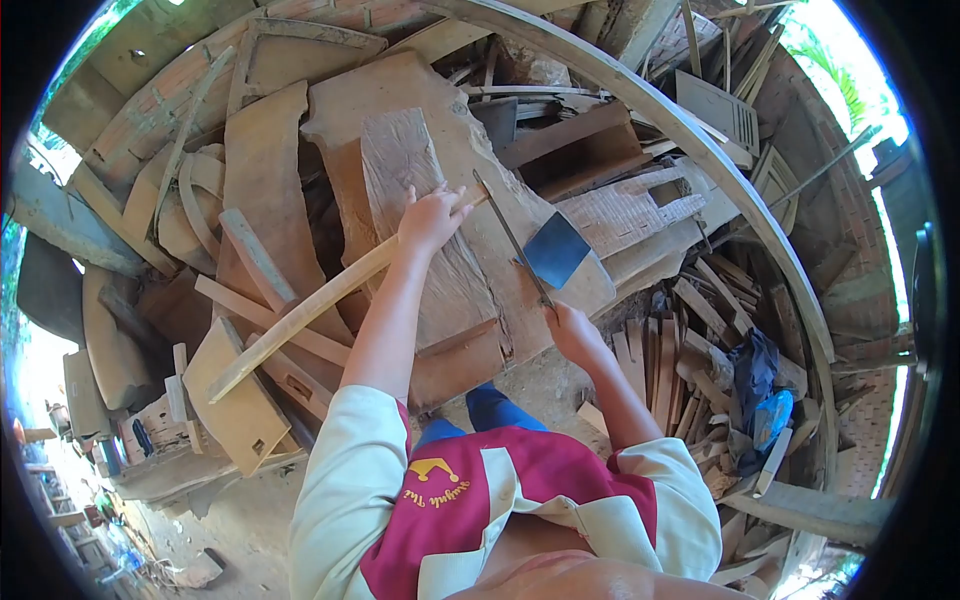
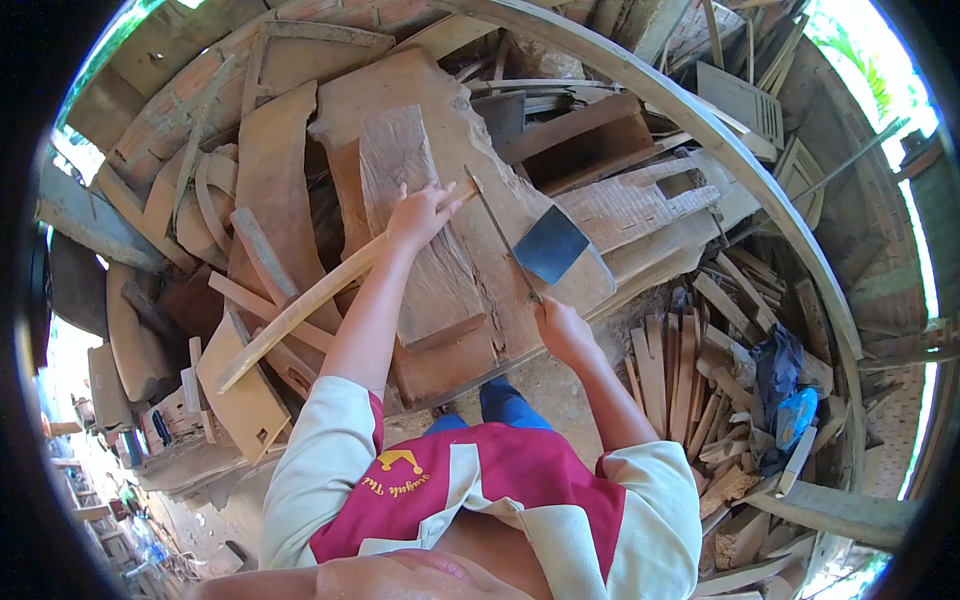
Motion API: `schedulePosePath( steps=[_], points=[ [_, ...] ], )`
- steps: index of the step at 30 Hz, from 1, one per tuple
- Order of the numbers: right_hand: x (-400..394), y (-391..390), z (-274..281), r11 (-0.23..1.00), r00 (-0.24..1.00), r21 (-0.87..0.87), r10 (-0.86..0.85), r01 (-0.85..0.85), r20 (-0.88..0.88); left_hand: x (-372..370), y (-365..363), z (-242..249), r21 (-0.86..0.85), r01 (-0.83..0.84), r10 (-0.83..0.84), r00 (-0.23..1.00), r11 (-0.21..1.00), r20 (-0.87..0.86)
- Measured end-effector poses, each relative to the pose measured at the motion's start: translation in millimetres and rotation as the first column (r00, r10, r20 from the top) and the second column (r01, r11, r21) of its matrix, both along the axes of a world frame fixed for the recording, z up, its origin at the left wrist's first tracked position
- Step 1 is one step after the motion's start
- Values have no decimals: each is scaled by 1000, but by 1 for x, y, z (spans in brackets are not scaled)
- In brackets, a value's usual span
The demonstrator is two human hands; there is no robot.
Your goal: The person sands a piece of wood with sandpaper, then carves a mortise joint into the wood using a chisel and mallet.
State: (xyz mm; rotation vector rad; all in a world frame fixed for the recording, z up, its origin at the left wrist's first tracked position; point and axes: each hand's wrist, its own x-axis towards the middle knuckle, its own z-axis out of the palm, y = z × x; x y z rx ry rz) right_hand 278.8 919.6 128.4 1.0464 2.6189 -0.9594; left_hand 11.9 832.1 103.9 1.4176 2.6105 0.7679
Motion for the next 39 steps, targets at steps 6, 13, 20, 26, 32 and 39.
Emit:
schedulePosePath(
  steps=[6, 13, 20, 26, 32, 39],
  points=[
    [-1, 9, -10, 999, 1000, -51, -8, 8, 12, -1, -1, 3, -34, -2, 1, 999, 999, -47],
    [-72, 37, -36, 998, 983, 42, 63, -56, -175, -1, -1, -2, 7, 13, -12, 994, 1000, -111],
    [-123, 41, -34, 996, 976, 62, 71, -59, -204, -4, 2, -1, -16, -22, 20, 993, 1000, -115],
    [-99, 34, -42, 1000, 987, 8, 19, -18, -157, -1, 2, -2, 11, -7, 8, 993, 1000, -115],
    [-26, 18, -45, 1000, 988, -26, 5, -9, -152, -3, 1, -1, -9, 17, -18, 997, 1000, -74],
    [-9, 1, -12, 995, 996, -53, -87, 86, -7, -4, 2, -12, 14, 82, -78, 978, 997, -193]
  ],
)
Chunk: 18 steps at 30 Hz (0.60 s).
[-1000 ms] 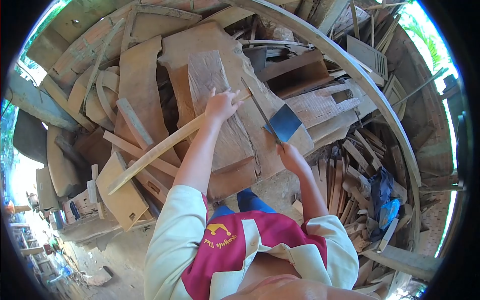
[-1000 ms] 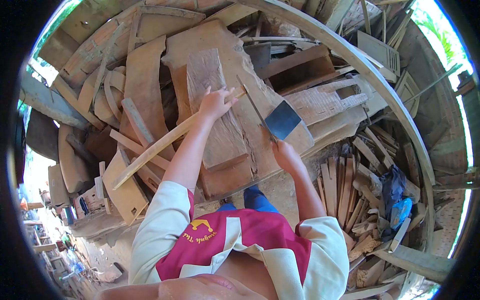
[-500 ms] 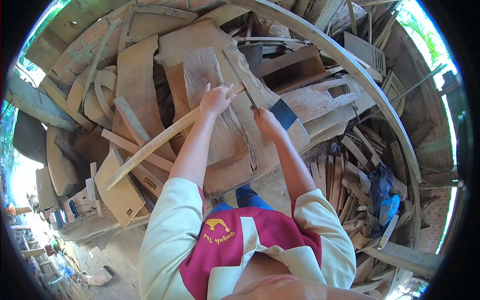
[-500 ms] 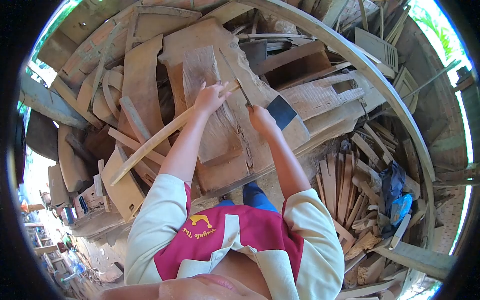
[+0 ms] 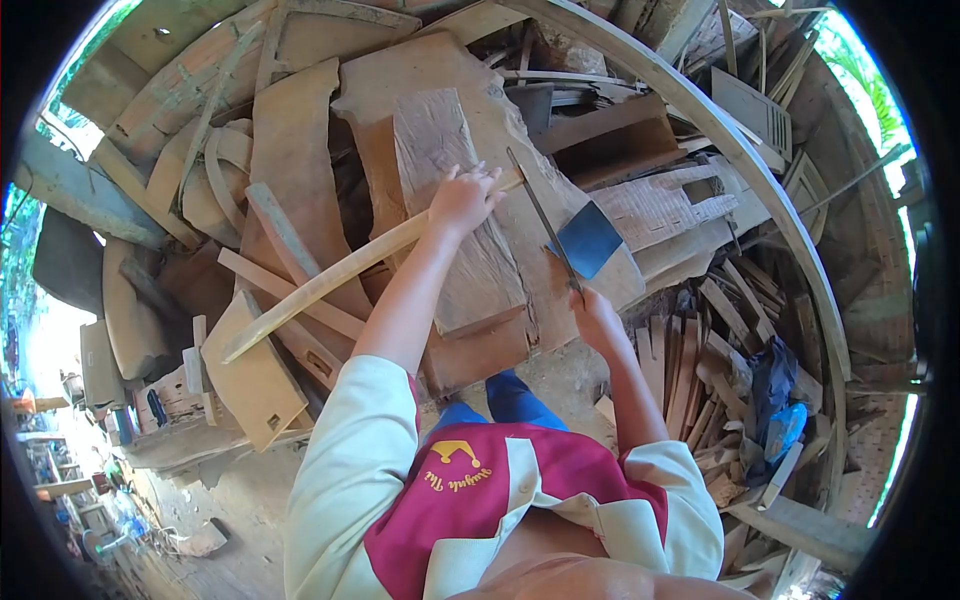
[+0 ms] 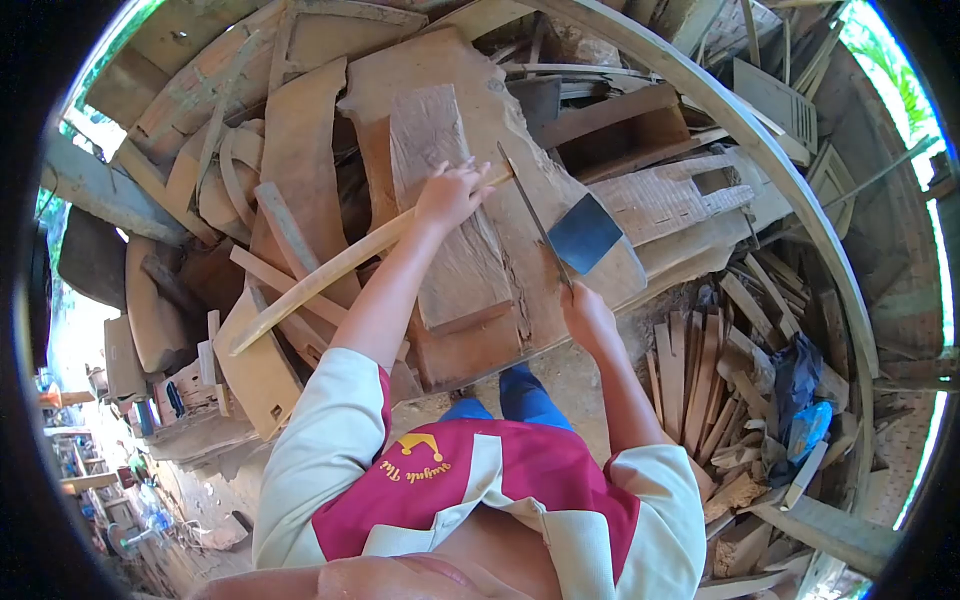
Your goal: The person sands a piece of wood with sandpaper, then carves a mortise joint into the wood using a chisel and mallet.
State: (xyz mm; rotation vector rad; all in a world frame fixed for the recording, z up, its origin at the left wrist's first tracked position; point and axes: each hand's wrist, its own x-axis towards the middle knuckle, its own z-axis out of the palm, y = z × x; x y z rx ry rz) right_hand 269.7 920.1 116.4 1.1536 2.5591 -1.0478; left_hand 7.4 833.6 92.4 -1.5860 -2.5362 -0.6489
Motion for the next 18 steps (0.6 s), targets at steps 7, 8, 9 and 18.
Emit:
schedulePosePath(
  steps=[7, 8, 9, 18],
  points=[
    [-129, 36, -9, 982, 989, 139, 137, -128, -50, 2, -1, -2, 1, -15, 15, 1000, 1000, -23],
    [-132, 36, -15, 980, 988, 145, 144, -136, -48, 1, 0, -4, -3, -15, 15, 999, 1000, -35],
    [-135, 34, -16, 977, 986, 174, 139, -122, -92, 1, 1, -2, -6, -15, 15, 999, 1000, -47],
    [-8, -1, -25, 984, 998, 166, 63, -57, -31, 5, 2, -5, -46, -33, 27, 992, 998, -122]
  ],
)
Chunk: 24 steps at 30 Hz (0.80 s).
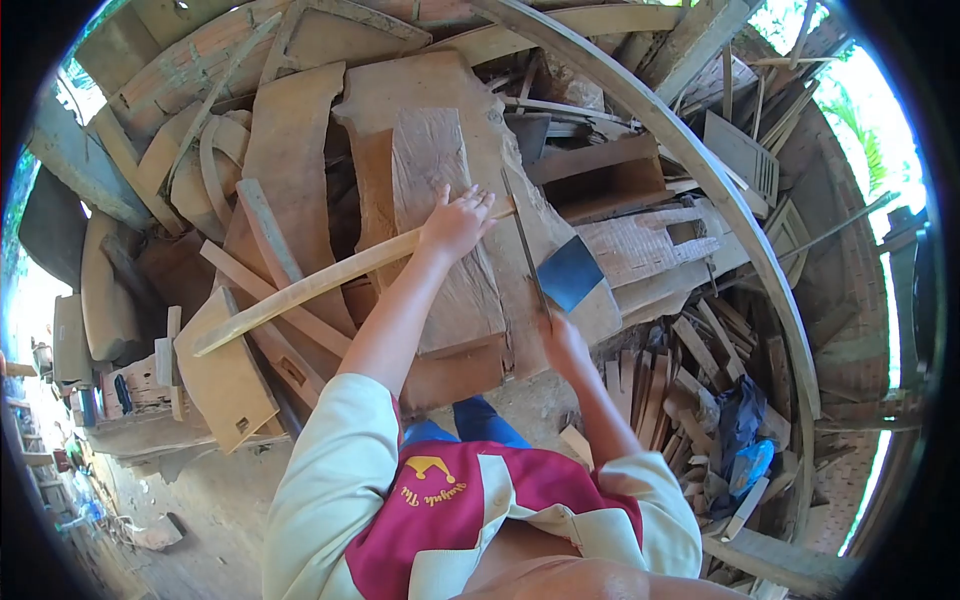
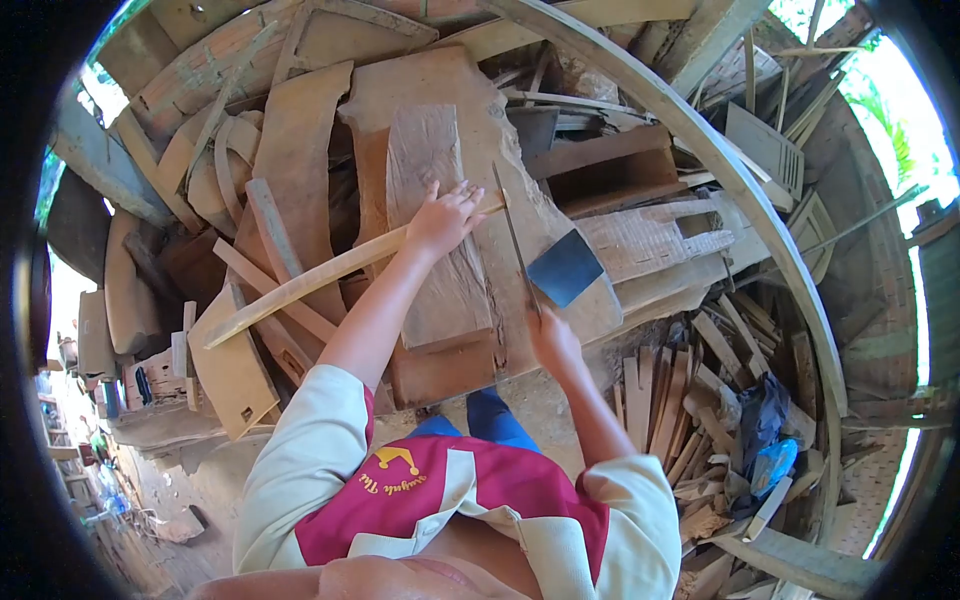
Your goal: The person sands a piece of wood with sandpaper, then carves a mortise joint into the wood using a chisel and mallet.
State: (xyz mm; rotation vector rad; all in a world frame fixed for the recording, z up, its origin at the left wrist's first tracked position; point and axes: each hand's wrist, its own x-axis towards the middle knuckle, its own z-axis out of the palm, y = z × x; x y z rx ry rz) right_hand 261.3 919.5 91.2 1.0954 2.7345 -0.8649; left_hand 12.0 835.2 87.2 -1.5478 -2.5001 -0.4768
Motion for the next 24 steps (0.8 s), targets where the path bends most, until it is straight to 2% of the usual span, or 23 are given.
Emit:
schedulePosePath(
  steps=[5, 7, 9, 12, 14, 18, 22, 24],
  points=[
    [12, 7, 21, 989, 994, -146, -19, 35, 111, 2, -2, 2, 38, 11, -12, 1000, 999, 12],
    [-20, 14, 28, 999, 995, -36, 13, -10, 98, 2, -1, 1, 37, 11, -11, 1000, 999, -5],
    [-59, 27, 20, 998, 998, -25, 60, -60, 0, 1, -1, -1, 65, 23, -22, 1000, 998, -17],
    [-112, 31, 26, 998, 998, -21, 63, -62, 29, 2, -1, 1, 58, 17, -15, 999, 998, -32],
    [-128, 33, 20, 999, 999, 2, 32, -32, -14, 2, -1, 1, 62, 6, -5, 1000, 998, -22],
    [-73, 16, 13, 999, 999, 31, 21, -20, -38, 3, -1, 3, 66, -14, 14, 1000, 998, -3],
    [18, 6, 19, 1000, 996, -16, 0, 1, 91, 1, -1, 4, 65, -6, 2, 998, 998, 57],
    [32, 4, 25, 987, 994, -158, -9, 26, 107, 0, -2, 1, 96, 19, -24, 998, 995, 54]
  ],
)
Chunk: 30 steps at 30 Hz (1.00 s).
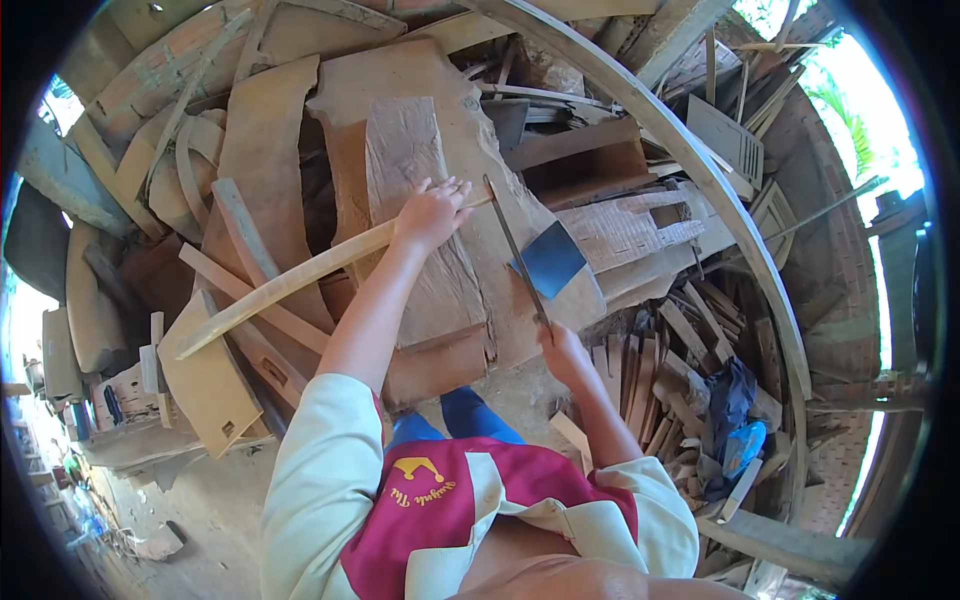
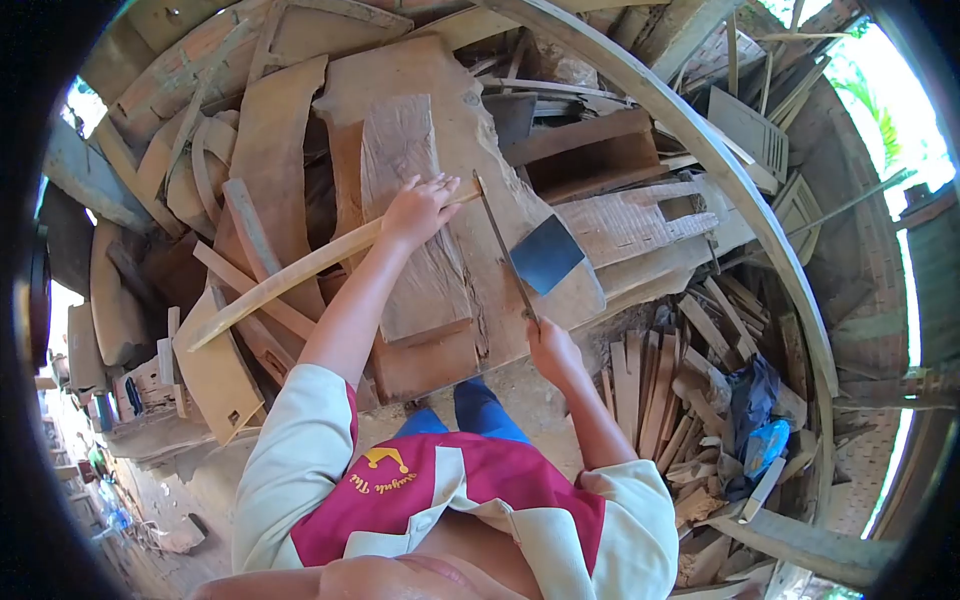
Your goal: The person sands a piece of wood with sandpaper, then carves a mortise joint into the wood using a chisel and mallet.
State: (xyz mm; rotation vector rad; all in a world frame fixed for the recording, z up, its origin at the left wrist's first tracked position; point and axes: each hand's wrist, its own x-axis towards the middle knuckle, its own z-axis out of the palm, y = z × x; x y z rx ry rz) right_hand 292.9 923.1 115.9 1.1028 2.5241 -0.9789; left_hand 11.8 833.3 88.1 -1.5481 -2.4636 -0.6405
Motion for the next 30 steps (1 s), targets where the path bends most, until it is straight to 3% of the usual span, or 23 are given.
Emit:
schedulePosePath(
  steps=[3, 5, 7, 11, 16, 21, 24, 25, 28, 30],
  points=[
    [-24, 1, 11, 999, 999, 29, 23, -23, 30, 0, 0, 0, -4, 4, -4, 1000, 1000, -13],
    [-59, 11, -3, 989, 995, 143, 60, -47, -83, -2, 0, 2, -19, 6, -6, 1000, 1000, -8],
    [-106, 26, -18, 984, 988, 168, 86, -63, -132, -1, 0, 2, -35, 19, -19, 1000, 999, -1],
    [-162, 36, 1, 985, 989, 148, 105, -89, -108, 0, 3, 5, -43, -17, 17, 1000, 999, 6],
    [-110, 17, -4, 984, 990, 163, 91, -72, -108, -1, 3, 3, -65, -30, 30, 1000, 997, -7],
    [0, 1, -16, 1000, 996, 9, -17, 18, -91, -3, 5, -4, -31, -29, 29, 999, 999, 25],
    [7, -4, 14, 999, 1000, -23, -27, 27, 1, -3, 2, 0, 1, 10, -10, 998, 1000, 57],
    [1, -3, 15, 1000, 999, -6, -6, 6, -43, -1, 1, 0, 1, 13, -13, 998, 1000, 60],
    [-42, 10, -1, 996, 991, 84, 53, -43, -122, -1, 1, 8, -22, -8, 10, 999, 1000, 51],
    [-91, 25, -9, 988, 994, 132, 93, -84, -61, 1, -1, 9, -4, -18, 18, 999, 1000, 27]
  ],
)
